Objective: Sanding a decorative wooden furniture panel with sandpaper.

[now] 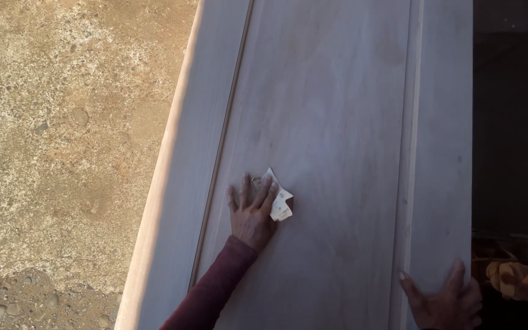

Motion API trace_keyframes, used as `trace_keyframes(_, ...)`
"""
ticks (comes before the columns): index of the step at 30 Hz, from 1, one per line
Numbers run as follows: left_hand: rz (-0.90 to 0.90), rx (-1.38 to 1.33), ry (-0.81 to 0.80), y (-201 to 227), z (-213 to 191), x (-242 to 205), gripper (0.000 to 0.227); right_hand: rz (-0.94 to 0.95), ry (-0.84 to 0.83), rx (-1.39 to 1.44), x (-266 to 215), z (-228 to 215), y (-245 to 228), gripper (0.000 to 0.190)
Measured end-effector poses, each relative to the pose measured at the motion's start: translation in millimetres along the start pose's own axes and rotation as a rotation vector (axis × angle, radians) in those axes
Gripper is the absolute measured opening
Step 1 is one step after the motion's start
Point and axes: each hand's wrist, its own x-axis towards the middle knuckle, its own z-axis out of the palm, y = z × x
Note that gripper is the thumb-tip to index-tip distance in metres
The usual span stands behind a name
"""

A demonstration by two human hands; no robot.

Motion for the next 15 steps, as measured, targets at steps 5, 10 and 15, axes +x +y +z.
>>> trace_keyframes(5, -0.017, 0.032, -0.068, -4.8, 6.4, 18.8, 0.068, 0.100, -0.112, 0.032, 6.9, -14.7, -16.2, 0.139)
trace_keyframes(10, -0.047, 0.084, -0.016, -17.9, 51.4, 156.9, 0.055, 0.097, -0.097, 0.006, 4.1, -13.3, -16.3, 0.135)
trace_keyframes(15, 0.026, 0.032, 0.001, -23.7, 41.7, 107.6, 0.048, 0.038, -0.067, 0.063, -1.3, -19.6, -16.0, 0.133)
